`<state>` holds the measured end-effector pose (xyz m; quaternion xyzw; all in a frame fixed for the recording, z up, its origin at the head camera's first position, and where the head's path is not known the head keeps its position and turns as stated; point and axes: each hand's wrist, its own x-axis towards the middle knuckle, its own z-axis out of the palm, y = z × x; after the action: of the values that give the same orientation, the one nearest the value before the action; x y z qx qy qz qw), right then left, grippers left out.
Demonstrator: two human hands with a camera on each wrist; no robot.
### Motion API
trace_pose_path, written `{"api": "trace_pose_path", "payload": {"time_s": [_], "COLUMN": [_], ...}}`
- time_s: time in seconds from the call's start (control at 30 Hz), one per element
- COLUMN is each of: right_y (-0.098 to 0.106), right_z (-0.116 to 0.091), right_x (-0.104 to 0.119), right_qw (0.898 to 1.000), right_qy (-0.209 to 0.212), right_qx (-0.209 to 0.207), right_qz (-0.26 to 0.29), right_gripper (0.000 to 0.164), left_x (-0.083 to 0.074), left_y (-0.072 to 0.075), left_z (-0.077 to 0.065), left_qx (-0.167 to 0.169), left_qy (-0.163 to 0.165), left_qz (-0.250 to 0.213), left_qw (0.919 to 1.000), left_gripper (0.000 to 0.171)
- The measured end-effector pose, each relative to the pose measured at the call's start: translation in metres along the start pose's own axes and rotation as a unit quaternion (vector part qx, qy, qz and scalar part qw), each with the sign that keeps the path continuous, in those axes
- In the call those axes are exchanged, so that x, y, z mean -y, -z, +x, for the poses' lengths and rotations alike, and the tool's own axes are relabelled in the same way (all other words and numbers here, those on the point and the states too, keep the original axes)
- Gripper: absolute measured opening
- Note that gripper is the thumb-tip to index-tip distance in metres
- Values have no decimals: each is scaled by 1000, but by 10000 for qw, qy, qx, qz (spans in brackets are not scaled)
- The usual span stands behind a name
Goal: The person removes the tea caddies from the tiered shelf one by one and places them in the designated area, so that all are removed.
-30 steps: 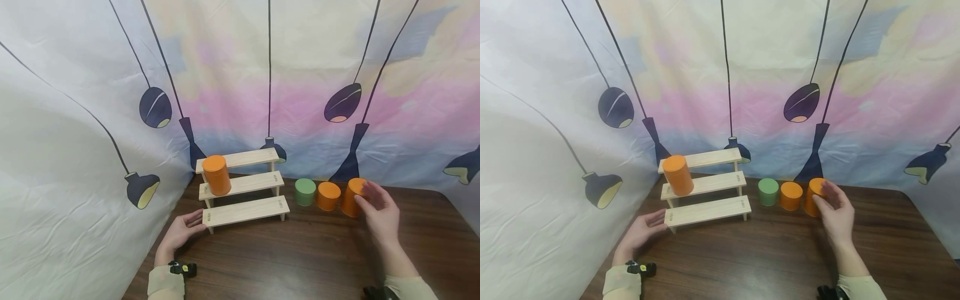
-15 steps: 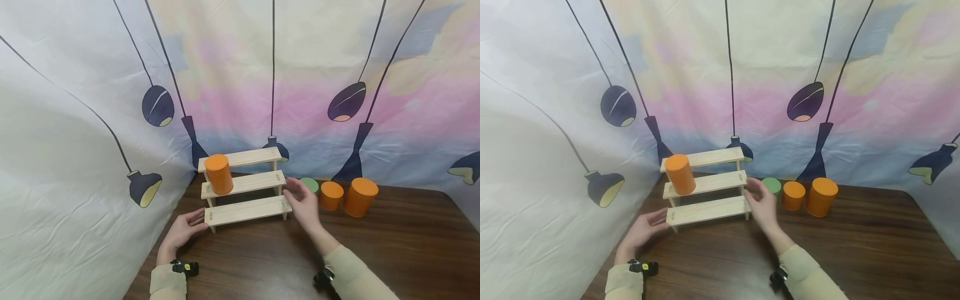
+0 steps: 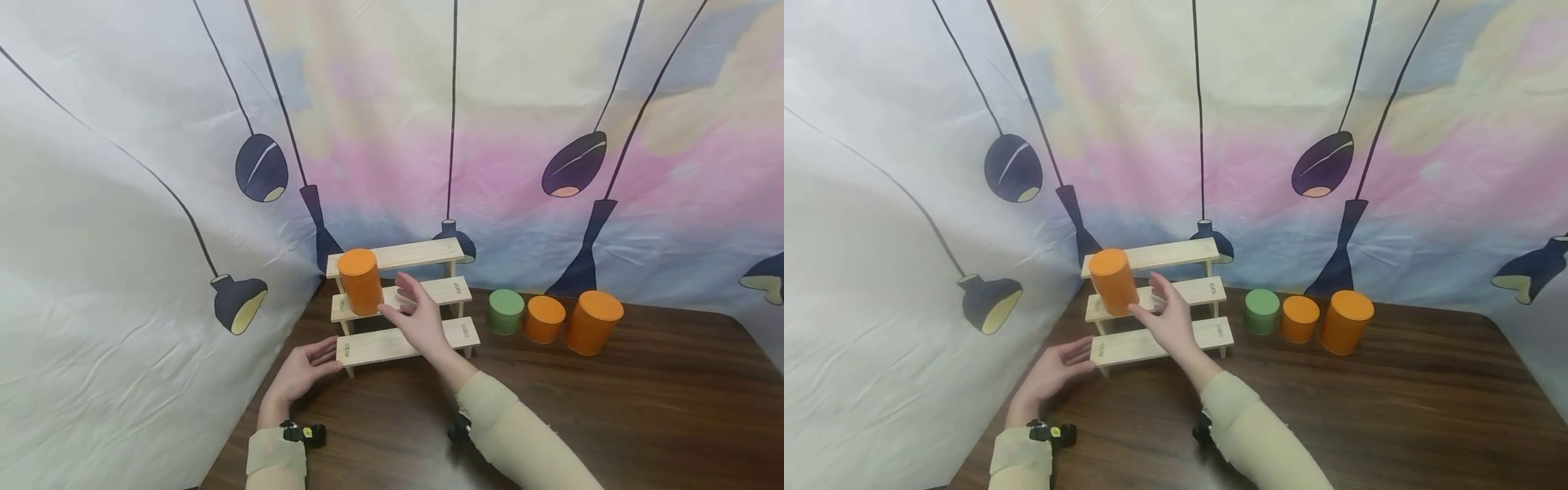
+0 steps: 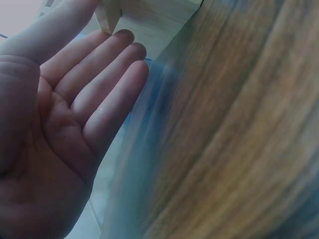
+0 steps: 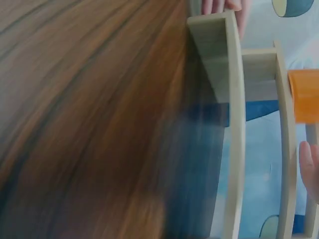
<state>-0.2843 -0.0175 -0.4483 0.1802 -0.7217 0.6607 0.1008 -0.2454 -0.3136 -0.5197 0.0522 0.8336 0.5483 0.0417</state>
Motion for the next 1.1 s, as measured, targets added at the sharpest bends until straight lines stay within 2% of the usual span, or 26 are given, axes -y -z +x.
{"api": "trace_pose_path", "payload": {"time_s": [0.2, 0.4, 0.67, 0.8, 1.1], "right_y": [-21, -36, -51, -56, -59], "right_z": [15, 21, 23, 22, 19], "right_x": [3, 4, 2, 4, 3], "right_qw": [9998, 9996, 9993, 9986, 9978], "right_qy": [-184, -216, -78, -97, -324], "right_qx": [-32, -75, -373, -523, -461], "right_qz": [-12, -172, 14, -67, -338], "right_gripper": [83, 89, 84, 80, 80], "left_x": [1, 1, 2, 1, 1], "left_y": [0, 1, 0, -1, -1], "left_z": [1, 0, 0, -2, -1], "left_qx": [13, 4, -25, -41, -66], "left_qy": [-64, -78, -70, -75, -30], "left_qz": [-142, -105, -61, -44, -81], "left_qw": [9999, 9999, 10000, 10000, 9999], "left_gripper": [71, 71, 70, 70, 72]}}
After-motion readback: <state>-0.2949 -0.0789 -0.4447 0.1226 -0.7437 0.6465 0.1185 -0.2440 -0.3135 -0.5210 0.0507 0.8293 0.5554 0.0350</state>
